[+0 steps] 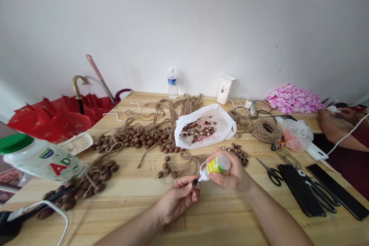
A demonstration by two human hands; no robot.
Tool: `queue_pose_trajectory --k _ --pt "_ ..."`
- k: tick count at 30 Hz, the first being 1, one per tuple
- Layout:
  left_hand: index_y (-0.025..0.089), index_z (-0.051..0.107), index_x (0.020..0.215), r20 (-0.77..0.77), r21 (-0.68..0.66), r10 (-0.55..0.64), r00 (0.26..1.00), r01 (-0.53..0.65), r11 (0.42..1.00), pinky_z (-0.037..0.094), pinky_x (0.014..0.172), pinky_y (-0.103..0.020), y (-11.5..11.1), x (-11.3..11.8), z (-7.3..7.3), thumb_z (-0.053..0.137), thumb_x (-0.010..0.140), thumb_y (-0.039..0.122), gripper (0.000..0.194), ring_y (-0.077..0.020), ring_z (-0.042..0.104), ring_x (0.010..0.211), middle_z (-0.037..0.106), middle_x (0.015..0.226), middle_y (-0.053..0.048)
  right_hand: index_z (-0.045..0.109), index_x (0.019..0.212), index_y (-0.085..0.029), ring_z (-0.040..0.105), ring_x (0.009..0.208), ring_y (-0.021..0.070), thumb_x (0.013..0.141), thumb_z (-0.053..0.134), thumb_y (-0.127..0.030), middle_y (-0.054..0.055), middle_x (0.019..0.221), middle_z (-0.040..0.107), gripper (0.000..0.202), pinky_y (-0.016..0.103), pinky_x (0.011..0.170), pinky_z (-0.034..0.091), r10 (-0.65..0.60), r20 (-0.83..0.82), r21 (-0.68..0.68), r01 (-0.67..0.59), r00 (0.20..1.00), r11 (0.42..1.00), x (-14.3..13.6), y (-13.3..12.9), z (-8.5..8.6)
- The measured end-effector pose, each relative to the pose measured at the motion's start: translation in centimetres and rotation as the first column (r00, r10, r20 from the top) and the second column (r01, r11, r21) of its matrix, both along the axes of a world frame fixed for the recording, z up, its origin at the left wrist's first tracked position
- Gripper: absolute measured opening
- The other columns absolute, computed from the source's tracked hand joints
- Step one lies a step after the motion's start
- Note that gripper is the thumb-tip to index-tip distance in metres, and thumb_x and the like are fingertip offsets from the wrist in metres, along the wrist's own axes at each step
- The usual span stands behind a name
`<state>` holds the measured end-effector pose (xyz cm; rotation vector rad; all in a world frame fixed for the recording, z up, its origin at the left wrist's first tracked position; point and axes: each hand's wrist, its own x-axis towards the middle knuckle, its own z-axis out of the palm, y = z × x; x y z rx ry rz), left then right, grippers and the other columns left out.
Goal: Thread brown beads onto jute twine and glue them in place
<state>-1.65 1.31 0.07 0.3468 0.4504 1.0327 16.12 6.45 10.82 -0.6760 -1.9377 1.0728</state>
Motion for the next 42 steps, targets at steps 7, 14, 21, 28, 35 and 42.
queue_pose_trajectory --k 7,14,21,28,35,42 --pt "0.014 0.073 0.084 0.001 0.01 0.002 1.0 -0.002 1.0 0.043 0.059 -0.023 0.07 -0.03 0.02 0.077 0.063 0.017 0.022 -0.009 0.056 0.057 0.068 0.072 -0.006 0.061 0.089 -0.015 0.053 0.064 0.0149 0.072 0.069 -0.034 0.005 0.078 0.059 0.027 0.026 0.057 0.042 -0.007 -0.017 -0.118 0.005 1.0 0.993 -0.01 0.12 -0.25" --pt "0.014 0.073 0.083 0.012 0.003 0.0 1.0 0.0 1.0 0.043 0.058 -0.023 0.13 -0.02 -0.23 0.077 0.063 0.016 0.021 -0.0093 0.057 0.057 0.068 0.07 -0.006 0.06 0.089 -0.013 0.053 0.063 0.014 0.071 0.071 -0.033 0.004 0.074 0.059 0.029 0.025 0.055 0.042 -0.013 -0.028 -0.245 0.006 1.0 0.969 -0.15 0.03 -0.2" --pt "0.013 0.073 0.084 0.006 0.006 -0.003 1.0 0.003 1.0 0.043 0.058 -0.023 0.01 -0.08 -0.18 0.078 0.062 0.016 0.022 -0.0095 0.058 0.058 0.069 0.07 -0.006 0.06 0.088 -0.013 0.053 0.064 0.014 0.07 0.071 -0.03 0.004 0.075 0.06 0.027 0.025 0.056 0.042 -0.01 -0.041 -0.251 0.0 0.999 0.968 -0.15 0.0 -0.2" --pt "0.013 0.074 0.084 0.006 -0.011 0.002 1.0 -0.002 1.0 0.044 0.059 -0.022 0.19 -0.05 -0.3 0.079 0.061 0.016 0.024 -0.0095 0.058 0.058 0.069 0.068 -0.005 0.06 0.087 -0.014 0.054 0.064 0.0137 0.069 0.071 -0.029 0.002 0.073 0.06 0.025 0.023 0.057 0.043 -0.074 0.012 -0.258 0.075 0.997 0.963 -0.4 -0.4 0.08" --pt "0.012 0.073 0.083 0.005 0.006 0.005 1.0 -0.005 1.0 0.044 0.058 -0.023 0.09 -0.01 -0.47 0.077 0.063 0.016 0.021 -0.0098 0.057 0.058 0.069 0.071 -0.006 0.061 0.089 -0.016 0.055 0.065 0.0142 0.07 0.071 -0.03 0.003 0.078 0.059 0.026 0.024 0.058 0.043 -0.103 0.047 -0.09 0.106 0.994 0.99 -0.38 -0.72 0.16" --pt "0.011 0.073 0.081 0.005 0.016 -0.003 1.0 0.003 1.0 0.043 0.056 -0.023 0.12 0.01 -0.01 0.076 0.065 0.017 0.018 -0.0093 0.056 0.056 0.067 0.069 -0.006 0.062 0.088 -0.016 0.056 0.069 0.0158 0.069 0.07 -0.025 0.003 0.079 0.06 0.023 0.026 0.065 0.044 -0.104 0.069 0.063 0.1 0.992 0.993 -0.58 -0.77 0.45"
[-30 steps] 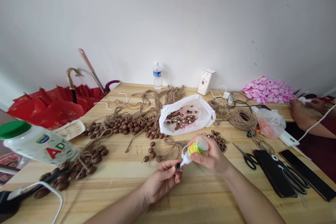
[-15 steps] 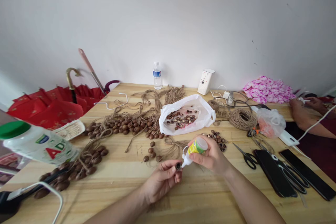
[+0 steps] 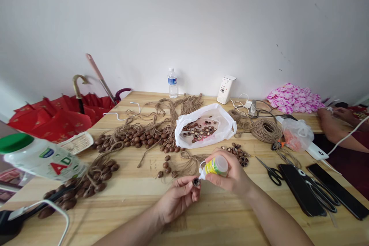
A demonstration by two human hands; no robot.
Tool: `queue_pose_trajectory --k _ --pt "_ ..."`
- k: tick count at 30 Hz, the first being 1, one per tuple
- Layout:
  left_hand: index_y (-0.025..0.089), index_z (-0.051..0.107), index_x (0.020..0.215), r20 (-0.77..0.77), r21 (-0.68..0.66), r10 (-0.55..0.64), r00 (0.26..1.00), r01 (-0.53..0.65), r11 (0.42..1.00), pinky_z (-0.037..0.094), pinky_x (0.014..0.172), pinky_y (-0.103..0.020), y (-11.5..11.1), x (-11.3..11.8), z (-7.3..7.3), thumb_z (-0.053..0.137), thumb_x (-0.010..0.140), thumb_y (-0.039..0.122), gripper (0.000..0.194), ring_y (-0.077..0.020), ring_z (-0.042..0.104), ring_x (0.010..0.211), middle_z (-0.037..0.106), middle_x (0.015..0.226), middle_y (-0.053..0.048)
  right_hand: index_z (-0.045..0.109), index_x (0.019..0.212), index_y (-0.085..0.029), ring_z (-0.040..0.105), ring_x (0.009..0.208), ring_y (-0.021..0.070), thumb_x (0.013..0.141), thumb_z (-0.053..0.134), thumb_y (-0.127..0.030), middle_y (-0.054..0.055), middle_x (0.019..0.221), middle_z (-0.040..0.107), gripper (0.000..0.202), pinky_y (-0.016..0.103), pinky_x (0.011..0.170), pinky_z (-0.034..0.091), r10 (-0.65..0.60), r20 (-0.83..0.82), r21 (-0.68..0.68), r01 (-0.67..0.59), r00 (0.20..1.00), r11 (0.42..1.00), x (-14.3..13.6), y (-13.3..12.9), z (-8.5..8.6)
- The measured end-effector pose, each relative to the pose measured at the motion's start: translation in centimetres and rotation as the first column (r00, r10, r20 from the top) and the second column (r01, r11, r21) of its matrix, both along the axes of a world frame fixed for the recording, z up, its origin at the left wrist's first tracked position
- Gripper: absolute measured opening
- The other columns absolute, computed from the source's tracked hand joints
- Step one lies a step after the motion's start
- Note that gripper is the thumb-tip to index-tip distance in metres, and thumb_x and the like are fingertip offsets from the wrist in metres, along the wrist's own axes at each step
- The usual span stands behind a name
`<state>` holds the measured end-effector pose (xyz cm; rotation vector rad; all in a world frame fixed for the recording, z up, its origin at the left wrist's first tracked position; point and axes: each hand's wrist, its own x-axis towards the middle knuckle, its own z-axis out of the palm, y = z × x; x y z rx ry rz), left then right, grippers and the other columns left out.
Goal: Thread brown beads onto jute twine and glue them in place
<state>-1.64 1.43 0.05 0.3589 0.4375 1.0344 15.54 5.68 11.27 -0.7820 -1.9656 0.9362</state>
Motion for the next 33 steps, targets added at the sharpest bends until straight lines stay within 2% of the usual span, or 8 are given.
queue_pose_trajectory --k 10,14,18,21,25,28,31,33 --pt "0.009 0.072 0.083 0.007 0.022 -0.02 1.0 0.02 1.0 0.043 0.057 -0.022 0.0 -0.1 -0.2 0.075 0.067 0.018 0.018 -0.0086 0.055 0.057 0.066 0.071 -0.006 0.061 0.09 -0.017 0.056 0.072 0.016 0.07 0.07 -0.026 0.004 0.083 0.059 0.024 0.026 0.064 0.043 -0.057 -0.064 -0.003 0.057 0.996 0.998 0.2 0.2 -0.4" --pt "0.01 0.072 0.082 0.009 0.013 -0.011 1.0 0.011 1.0 0.043 0.057 -0.023 0.2 -0.1 -0.3 0.074 0.066 0.017 0.017 -0.0091 0.056 0.057 0.067 0.071 -0.006 0.061 0.091 -0.016 0.055 0.07 0.0159 0.071 0.069 -0.027 0.004 0.081 0.058 0.024 0.026 0.062 0.042 -0.001 -0.101 -0.048 -0.004 0.995 0.999 0.3 0.3 -0.4" --pt "0.012 0.072 0.083 0.002 -0.004 -0.006 1.0 0.006 1.0 0.043 0.057 -0.023 0.1 0.0 -0.3 0.075 0.066 0.016 0.017 -0.0096 0.056 0.057 0.066 0.068 -0.005 0.062 0.089 -0.016 0.055 0.069 0.016 0.068 0.07 -0.025 0.004 0.079 0.06 0.024 0.027 0.064 0.043 0.089 -0.074 -0.065 -0.093 0.993 0.994 0.1 0.1 0.0" --pt "0.012 0.072 0.083 -0.004 -0.008 -0.006 1.0 0.006 1.0 0.043 0.058 -0.023 0.1 0.0 -0.2 0.074 0.066 0.016 0.018 -0.0095 0.056 0.057 0.065 0.066 -0.005 0.063 0.088 -0.017 0.055 0.07 0.0161 0.067 0.071 -0.024 0.003 0.08 0.06 0.023 0.028 0.066 0.044 0.107 -0.057 -0.074 -0.111 0.993 0.991 0.0 -0.1 0.1" --pt "0.011 0.072 0.082 -0.003 -0.006 -0.004 1.0 0.004 1.0 0.043 0.057 -0.023 0.0 -0.1 -0.2 0.075 0.065 0.017 0.018 -0.0091 0.055 0.057 0.066 0.072 -0.005 0.062 0.091 -0.017 0.055 0.064 0.0148 0.071 0.071 -0.03 0.003 0.076 0.059 0.026 0.026 0.057 0.044 0.007 -0.204 -0.246 -0.058 0.979 0.968 0.3 0.2 -0.5" --pt "0.011 0.072 0.083 -0.001 -0.012 -0.007 1.0 0.007 1.0 0.043 0.058 -0.023 0.0 -0.1 -0.3 0.076 0.064 0.018 0.02 -0.0089 0.055 0.058 0.066 0.072 -0.005 0.057 0.096 -0.022 0.057 0.059 0.0145 0.071 0.071 -0.037 0.002 0.074 0.061 0.032 0.025 0.049 0.045 -0.077 -0.444 -0.379 -0.109 0.893 0.919 1.1 1.1 -0.4" --pt "0.013 0.072 0.084 -0.002 -0.013 -0.004 1.0 0.004 1.0 0.043 0.058 -0.023 -0.1 -0.1 -0.3 0.077 0.063 0.018 0.022 -0.0091 0.055 0.058 0.066 0.072 -0.005 0.057 0.09 -0.027 0.061 0.065 0.0156 0.065 0.077 -0.036 0.001 0.088 0.064 0.033 0.027 0.051 0.049 -0.152 -0.598 -0.404 -0.133 0.787 0.905 2.6 2.1 0.6" --pt "0.013 0.072 0.084 -0.002 -0.006 -0.008 1.0 0.008 1.0 0.042 0.058 -0.023 -0.1 0.0 -0.2 0.077 0.063 0.018 0.022 -0.0089 0.055 0.058 0.066 0.073 -0.005 0.059 0.086 -0.028 0.063 0.07 0.016 0.061 0.079 -0.033 -0.001 0.09 0.065 0.032 0.029 0.059 0.052 -0.24 -0.607 -0.43 -0.059 0.758 0.901 4.2 2.6 1.2"
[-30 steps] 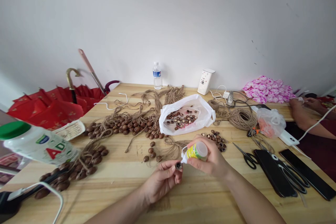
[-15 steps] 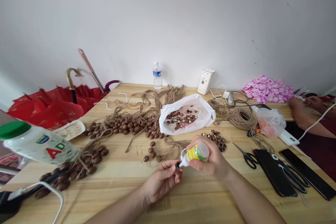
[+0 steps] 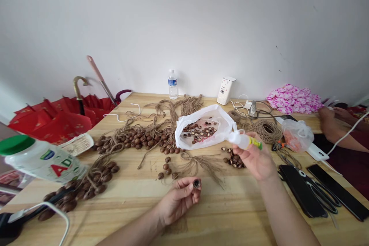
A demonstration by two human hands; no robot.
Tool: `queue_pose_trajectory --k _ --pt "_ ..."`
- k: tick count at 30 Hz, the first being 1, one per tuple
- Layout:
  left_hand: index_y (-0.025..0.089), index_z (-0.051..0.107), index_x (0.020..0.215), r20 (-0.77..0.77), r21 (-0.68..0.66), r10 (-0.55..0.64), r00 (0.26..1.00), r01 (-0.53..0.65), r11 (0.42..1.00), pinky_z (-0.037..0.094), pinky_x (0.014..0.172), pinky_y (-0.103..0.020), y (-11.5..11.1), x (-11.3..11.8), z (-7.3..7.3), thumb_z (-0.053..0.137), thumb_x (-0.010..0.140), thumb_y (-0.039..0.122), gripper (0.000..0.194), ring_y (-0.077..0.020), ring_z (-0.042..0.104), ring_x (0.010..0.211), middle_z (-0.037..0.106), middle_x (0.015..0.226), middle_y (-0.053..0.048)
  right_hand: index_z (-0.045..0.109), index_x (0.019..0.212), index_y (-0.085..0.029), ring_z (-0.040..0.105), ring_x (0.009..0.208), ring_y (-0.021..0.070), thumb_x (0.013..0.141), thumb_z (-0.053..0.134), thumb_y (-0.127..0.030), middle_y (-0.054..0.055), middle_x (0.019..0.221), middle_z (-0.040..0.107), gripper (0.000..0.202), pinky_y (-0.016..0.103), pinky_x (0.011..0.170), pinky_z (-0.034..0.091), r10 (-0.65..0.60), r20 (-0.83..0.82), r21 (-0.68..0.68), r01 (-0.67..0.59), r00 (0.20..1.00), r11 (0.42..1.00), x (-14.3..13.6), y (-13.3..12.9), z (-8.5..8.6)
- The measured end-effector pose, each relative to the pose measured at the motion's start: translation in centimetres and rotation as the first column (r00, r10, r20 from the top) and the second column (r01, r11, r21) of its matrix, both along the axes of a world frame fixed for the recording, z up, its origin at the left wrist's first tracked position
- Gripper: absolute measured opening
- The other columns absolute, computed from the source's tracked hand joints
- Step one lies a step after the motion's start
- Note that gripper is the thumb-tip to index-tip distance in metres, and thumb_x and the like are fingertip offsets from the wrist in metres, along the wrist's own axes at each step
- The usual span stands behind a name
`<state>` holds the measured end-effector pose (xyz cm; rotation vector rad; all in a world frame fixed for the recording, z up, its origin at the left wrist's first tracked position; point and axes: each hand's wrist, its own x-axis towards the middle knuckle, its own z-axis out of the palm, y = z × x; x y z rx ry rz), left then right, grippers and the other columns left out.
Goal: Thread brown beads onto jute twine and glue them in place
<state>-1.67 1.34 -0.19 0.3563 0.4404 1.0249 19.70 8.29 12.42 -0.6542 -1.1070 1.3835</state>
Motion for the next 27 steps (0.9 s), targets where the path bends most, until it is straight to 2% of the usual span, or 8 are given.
queue_pose_trajectory --k 3,8,12,15,17,20,23,27 --pt "0.012 0.072 0.083 -0.006 0.005 -0.007 1.0 0.007 1.0 0.042 0.058 -0.023 0.0 0.1 0.0 0.076 0.064 0.017 0.02 -0.0086 0.055 0.058 0.066 0.073 -0.005 0.06 0.085 -0.027 0.064 0.073 0.0189 0.065 0.075 -0.041 0.0 0.083 0.066 0.028 0.035 0.065 0.053 -0.148 0.062 -0.078 0.152 0.987 0.985 2.7 0.1 -0.5" --pt "0.012 0.073 0.082 -0.029 -0.018 -0.02 0.999 0.019 1.0 0.042 0.059 -0.023 0.0 0.0 -0.3 0.077 0.063 0.017 0.02 -0.0089 0.056 0.059 0.067 0.073 -0.006 0.059 0.08 -0.021 0.064 0.07 0.0205 0.063 0.077 -0.041 0.003 0.078 0.067 0.032 0.037 0.063 0.053 -0.24 0.116 -0.22 0.261 0.964 0.94 6.3 -1.6 -4.4" --pt "0.013 0.073 0.083 -0.049 -0.035 -0.035 0.998 0.033 0.999 0.042 0.06 -0.024 -0.1 0.0 -0.4 0.077 0.063 0.017 0.02 -0.0097 0.057 0.06 0.067 0.073 -0.006 0.055 0.081 -0.02 0.064 0.063 0.0194 0.058 0.08 -0.035 0.002 0.075 0.066 0.037 0.036 0.06 0.052 -0.377 0.201 -0.203 0.415 0.904 0.887 8.1 -3.2 -6.9" --pt "0.012 0.073 0.082 -0.076 -0.043 -0.055 0.996 0.051 0.998 0.042 0.06 -0.024 -0.2 0.0 -0.2 0.078 0.062 0.017 0.021 -0.0099 0.057 0.059 0.067 0.071 -0.005 0.051 0.08 -0.019 0.064 0.061 0.0189 0.056 0.08 -0.038 0.002 0.074 0.065 0.043 0.035 0.061 0.052 -0.528 0.305 -0.145 0.586 0.793 0.797 9.4 -3.7 -8.4" --pt "0.012 0.073 0.081 -0.088 -0.044 -0.061 0.994 0.057 0.997 0.042 0.059 -0.023 -0.2 0.0 0.1 0.079 0.061 0.018 0.022 -0.01 0.057 0.059 0.067 0.07 -0.005 0.046 0.074 -0.02 0.063 0.062 0.0194 0.056 0.077 -0.044 0.003 0.075 0.064 0.044 0.034 0.06 0.05 -0.624 0.428 -0.052 0.707 0.654 0.705 10.4 -3.7 -9.5" --pt "0.011 0.073 0.08 -0.104 -0.057 -0.06 0.993 0.054 0.997 0.042 0.058 -0.023 -0.3 0.1 0.3 0.08 0.059 0.018 0.022 -0.0099 0.057 0.058 0.068 0.07 -0.005 0.045 0.07 -0.02 0.061 0.067 0.0217 0.06 0.069 -0.05 0.006 0.076 0.063 0.04 0.034 0.062 0.048 -0.673 0.679 0.242 0.776 0.293 0.582 11.8 -3.9 -11.1" --pt "0.011 0.073 0.079 -0.122 -0.073 -0.074 0.99 0.066 0.995 0.042 0.058 -0.023 -0.3 0.3 0.2 0.079 0.06 0.017 0.022 -0.0098 0.057 0.057 0.068 0.07 -0.006 0.048 0.071 -0.02 0.058 0.068 0.0247 0.069 0.057 -0.05 0.008 0.072 0.062 0.031 0.036 0.063 0.044 -0.534 0.845 0.434 0.629 -0.035 0.645 12.6 -4.3 -12.1" --pt "0.01 0.072 0.08 -0.131 -0.071 -0.109 0.985 0.1 0.992 0.043 0.059 -0.024 -0.5 0.5 -0.1 0.077 0.063 0.017 0.019 -0.0098 0.057 0.057 0.069 0.073 -0.008 0.046 0.069 -0.021 0.056 0.068 0.0261 0.078 0.045 -0.044 0.009 0.071 0.058 0.025 0.037 0.062 0.043 -0.453 0.86 0.511 0.421 -0.236 0.749 12.5 -4.7 -11.6"
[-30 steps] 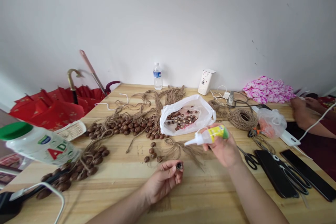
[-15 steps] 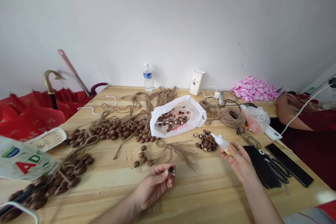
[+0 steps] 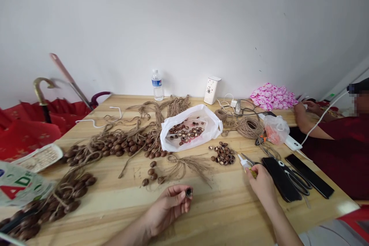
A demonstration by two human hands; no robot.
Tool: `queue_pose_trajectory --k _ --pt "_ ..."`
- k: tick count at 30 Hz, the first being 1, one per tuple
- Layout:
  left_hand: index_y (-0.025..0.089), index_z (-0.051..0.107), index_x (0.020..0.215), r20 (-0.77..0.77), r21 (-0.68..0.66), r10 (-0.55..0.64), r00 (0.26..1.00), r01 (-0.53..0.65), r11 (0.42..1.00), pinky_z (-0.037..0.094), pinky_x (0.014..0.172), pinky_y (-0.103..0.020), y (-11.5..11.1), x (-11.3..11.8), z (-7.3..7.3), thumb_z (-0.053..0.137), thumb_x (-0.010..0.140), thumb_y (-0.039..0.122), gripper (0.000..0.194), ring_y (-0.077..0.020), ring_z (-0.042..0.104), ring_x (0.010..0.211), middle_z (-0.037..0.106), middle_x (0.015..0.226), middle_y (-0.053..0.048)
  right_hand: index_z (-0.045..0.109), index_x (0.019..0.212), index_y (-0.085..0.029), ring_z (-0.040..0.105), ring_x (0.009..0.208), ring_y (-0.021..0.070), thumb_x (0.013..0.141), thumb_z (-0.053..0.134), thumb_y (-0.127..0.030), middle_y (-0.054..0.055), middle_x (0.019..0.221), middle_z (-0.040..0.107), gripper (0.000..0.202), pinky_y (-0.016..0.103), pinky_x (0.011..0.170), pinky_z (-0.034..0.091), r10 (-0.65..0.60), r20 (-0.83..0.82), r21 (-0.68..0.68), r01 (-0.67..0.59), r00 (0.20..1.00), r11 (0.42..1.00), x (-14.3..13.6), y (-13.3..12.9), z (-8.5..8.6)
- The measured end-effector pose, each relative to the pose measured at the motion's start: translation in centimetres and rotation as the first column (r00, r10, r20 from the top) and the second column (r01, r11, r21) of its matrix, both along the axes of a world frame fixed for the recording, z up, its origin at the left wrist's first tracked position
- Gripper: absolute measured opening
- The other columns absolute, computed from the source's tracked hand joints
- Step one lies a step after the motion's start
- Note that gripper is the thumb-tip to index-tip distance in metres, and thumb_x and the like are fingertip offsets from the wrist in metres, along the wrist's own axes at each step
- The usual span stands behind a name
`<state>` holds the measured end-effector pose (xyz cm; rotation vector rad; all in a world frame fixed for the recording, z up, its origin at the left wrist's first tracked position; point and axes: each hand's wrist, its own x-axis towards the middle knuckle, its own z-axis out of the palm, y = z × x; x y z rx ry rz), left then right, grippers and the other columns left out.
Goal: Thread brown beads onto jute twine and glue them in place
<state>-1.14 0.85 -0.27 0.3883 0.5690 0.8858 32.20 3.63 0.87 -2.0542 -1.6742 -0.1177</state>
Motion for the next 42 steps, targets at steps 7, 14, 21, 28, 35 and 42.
queue_pose_trajectory --k 7,14,21,28,35,42 --pt "0.01 0.071 0.077 -0.028 -0.016 -0.079 0.996 0.079 0.997 0.045 0.058 -0.025 -0.3 0.1 -0.1 0.076 0.063 0.016 0.016 -0.0113 0.06 0.056 0.069 0.072 -0.009 0.053 0.076 -0.019 0.054 0.09 0.0258 0.085 0.047 -0.028 0.011 0.089 0.057 0.014 0.039 0.082 0.043 0.412 0.084 0.158 -0.42 0.907 0.894 -5.9 1.0 4.6" --pt "0.009 0.072 0.076 -0.055 0.031 -0.373 0.926 0.375 0.926 0.047 0.052 -0.027 -0.9 -0.5 -0.1 0.078 0.059 0.015 0.019 -0.015 0.063 0.051 0.069 0.065 -0.009 0.064 0.085 -0.018 0.057 0.085 0.0173 0.082 0.055 -0.014 0.004 0.095 0.061 0.01 0.027 0.076 0.044 0.914 -0.048 -0.272 -0.885 0.404 0.377 -18.1 3.4 5.0" --pt "0.009 0.071 0.075 -0.042 0.034 -0.31 0.95 0.312 0.95 0.049 0.053 -0.028 -0.6 -0.1 -0.5 0.077 0.06 0.017 0.018 -0.0153 0.064 0.052 0.069 0.065 -0.009 0.066 0.083 -0.018 0.057 0.08 0.0162 0.083 0.051 -0.012 0.004 0.088 0.06 0.017 0.025 0.071 0.041 0.849 -0.014 -0.341 -0.801 0.527 0.492 -18.3 4.8 3.6" --pt "0.01 0.07 0.078 -0.083 -0.048 -0.092 0.992 0.088 0.995 0.05 0.059 -0.028 0.0 0.2 -0.3 0.077 0.062 0.014 0.018 -0.014 0.064 0.058 0.07 0.074 -0.008 0.06 0.08 -0.017 0.056 0.068 0.0147 0.077 0.055 -0.01 0.002 0.076 0.062 0.009 0.022 0.06 0.039 0.675 -0.153 -0.351 -0.678 0.722 0.646 -13.0 4.8 4.3" --pt "0.01 0.068 0.082 -0.056 -0.017 -0.008 0.998 0.007 1.0 0.049 0.064 -0.027 0.5 -0.1 0.0 0.071 0.07 0.016 0.014 -0.0137 0.063 0.064 0.069 0.079 -0.01 0.063 0.079 -0.018 0.059 0.074 0.0173 0.074 0.063 -0.021 0.004 0.084 0.063 0.006 0.024 0.064 0.039 0.732 -0.076 -0.465 -0.673 0.677 0.575 -14.3 3.0 3.8" --pt "0.01 0.068 0.083 -0.011 -0.003 0.044 0.999 -0.044 0.999 0.047 0.075 -0.031 0.6 -0.2 -0.1 0.07 0.072 0.017 0.013 -0.0165 0.064 0.074 0.069 0.083 -0.01 0.06 0.09 -0.016 0.062 0.083 0.0212 0.08 0.053 -0.017 0.008 0.09 0.067 0.012 0.027 0.069 0.041 0.652 0.011 -0.514 -0.555 0.758 0.654 -15.1 3.1 2.9"
